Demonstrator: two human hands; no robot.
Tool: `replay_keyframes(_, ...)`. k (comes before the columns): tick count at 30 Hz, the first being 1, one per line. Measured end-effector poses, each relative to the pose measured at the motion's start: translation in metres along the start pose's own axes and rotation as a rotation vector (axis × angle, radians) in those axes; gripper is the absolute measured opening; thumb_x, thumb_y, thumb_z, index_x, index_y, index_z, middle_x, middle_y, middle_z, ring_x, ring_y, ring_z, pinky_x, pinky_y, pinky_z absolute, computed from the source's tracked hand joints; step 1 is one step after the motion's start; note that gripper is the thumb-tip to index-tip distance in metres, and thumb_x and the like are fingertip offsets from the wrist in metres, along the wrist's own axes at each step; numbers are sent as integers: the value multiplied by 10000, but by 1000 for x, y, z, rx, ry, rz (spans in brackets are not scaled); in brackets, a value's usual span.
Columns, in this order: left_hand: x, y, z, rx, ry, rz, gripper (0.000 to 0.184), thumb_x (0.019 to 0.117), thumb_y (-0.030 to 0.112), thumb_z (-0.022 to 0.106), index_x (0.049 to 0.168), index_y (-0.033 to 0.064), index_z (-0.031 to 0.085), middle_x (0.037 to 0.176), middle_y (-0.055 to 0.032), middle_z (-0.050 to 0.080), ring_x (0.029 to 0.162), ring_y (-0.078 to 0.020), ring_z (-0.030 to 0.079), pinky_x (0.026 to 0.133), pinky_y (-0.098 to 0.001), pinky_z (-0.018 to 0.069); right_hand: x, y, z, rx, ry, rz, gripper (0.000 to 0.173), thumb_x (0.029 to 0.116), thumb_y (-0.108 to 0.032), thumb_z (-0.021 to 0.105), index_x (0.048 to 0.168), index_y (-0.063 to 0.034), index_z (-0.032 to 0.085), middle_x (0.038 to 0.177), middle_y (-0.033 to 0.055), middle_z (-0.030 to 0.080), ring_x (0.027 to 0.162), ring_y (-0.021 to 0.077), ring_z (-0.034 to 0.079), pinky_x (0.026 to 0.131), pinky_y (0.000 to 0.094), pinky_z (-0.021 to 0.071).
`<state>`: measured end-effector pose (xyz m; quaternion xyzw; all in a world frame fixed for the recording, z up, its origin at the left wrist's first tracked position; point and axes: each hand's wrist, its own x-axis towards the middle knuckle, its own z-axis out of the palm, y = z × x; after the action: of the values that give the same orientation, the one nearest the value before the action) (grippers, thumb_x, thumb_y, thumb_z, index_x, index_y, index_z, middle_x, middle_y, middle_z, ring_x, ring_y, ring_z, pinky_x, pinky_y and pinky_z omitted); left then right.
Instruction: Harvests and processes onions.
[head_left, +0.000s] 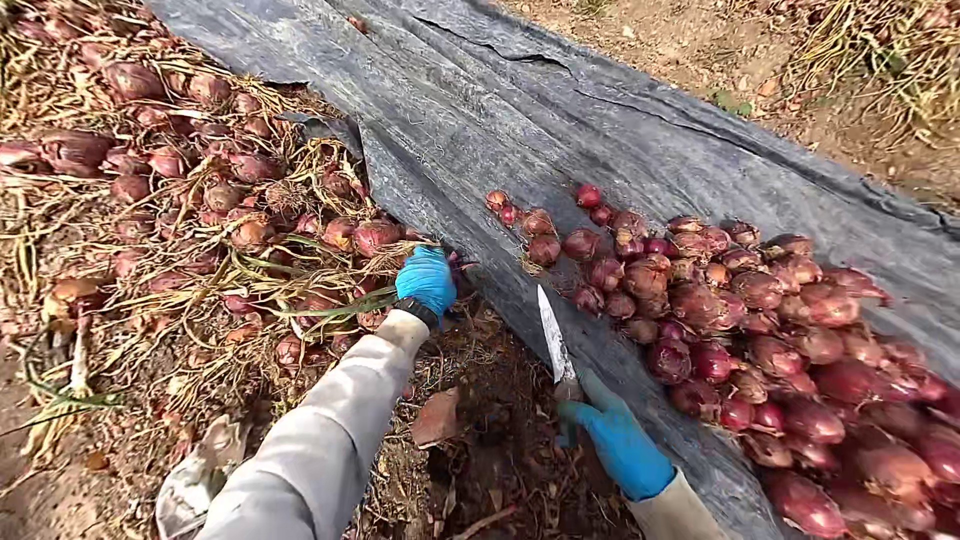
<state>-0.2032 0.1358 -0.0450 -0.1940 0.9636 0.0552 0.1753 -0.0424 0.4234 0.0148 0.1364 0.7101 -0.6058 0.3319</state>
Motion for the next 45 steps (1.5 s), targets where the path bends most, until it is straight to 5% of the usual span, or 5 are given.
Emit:
replay_keyframes(8,-135,-57,-36,-1022,-415,588,888,651,-55,853,1436,279,606,1245,7,721,1070,-164,713,903,-408,637,0,32,41,37,22,15,540,951,-585,592,1190,-102,629,662,-19,503,500,120,478,468,320,461)
replay_keyframes(18,-218,-66,-65,-909,-1004,446,275,917,371,675,974,103,681,763,2,685,671,-82,640,664,-262,548,-46,27,45,-121,16,-313,507,924,-635,592,814,-153,704,647,-46,595,563,70,549,548,318,492)
replay_keyframes(31,-222,-86,-35,-368,-36,479,243,944,401,671,913,171,746,753,8,691,701,-164,675,653,-474,573,-47,65,79,47,-131,38,588,1031,-608,406,976,-64,622,633,2,501,479,131,470,469,330,466)
replay_keyframes(39,-219,-50,-3,-126,-477,754,303,932,359,677,937,58,707,894,-144,712,874,-354,710,738,-609,552,-15,69,95,123,77,-276,522,848,-366,813,1172,2,635,940,34,715,838,92,700,810,294,613)
replay_keyframes(45,-85,-100,-13,227,12,343,522,929,184,671,1444,175,588,1386,-135,643,1055,-415,712,752,-667,578,12,0,23,127,354,-335,510,1087,-528,279,832,-180,551,546,-56,437,376,85,374,343,276,380)
